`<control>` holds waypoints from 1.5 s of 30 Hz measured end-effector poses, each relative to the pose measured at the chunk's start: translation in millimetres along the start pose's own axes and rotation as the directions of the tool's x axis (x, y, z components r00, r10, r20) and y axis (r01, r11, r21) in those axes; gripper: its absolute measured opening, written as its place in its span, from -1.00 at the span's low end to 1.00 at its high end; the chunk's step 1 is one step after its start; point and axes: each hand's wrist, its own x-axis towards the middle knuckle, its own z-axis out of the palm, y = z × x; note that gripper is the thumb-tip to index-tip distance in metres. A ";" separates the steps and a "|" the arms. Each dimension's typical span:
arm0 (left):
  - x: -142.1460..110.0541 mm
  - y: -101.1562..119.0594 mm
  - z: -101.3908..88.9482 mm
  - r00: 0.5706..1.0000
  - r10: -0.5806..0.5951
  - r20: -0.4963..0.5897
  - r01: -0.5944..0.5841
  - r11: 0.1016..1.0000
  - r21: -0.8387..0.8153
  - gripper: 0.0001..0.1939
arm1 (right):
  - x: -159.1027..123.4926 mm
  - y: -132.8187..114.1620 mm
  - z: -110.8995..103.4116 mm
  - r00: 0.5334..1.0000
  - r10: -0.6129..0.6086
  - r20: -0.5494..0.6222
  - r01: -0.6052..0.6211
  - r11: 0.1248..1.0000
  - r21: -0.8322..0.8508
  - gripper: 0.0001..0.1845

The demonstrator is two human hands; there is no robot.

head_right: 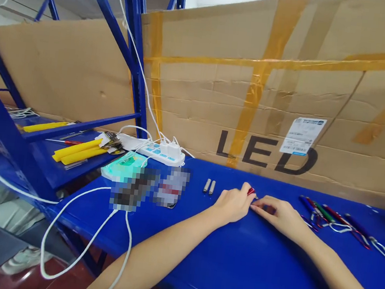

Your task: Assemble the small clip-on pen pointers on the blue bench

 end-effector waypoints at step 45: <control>-2.5 9.7 8.4 0.928 0.231 -0.291 -0.317 0.901 -0.297 -0.79 | -16.1 -26.0 -50.0 0.968 0.032 -0.249 0.059 0.934 0.351 -0.74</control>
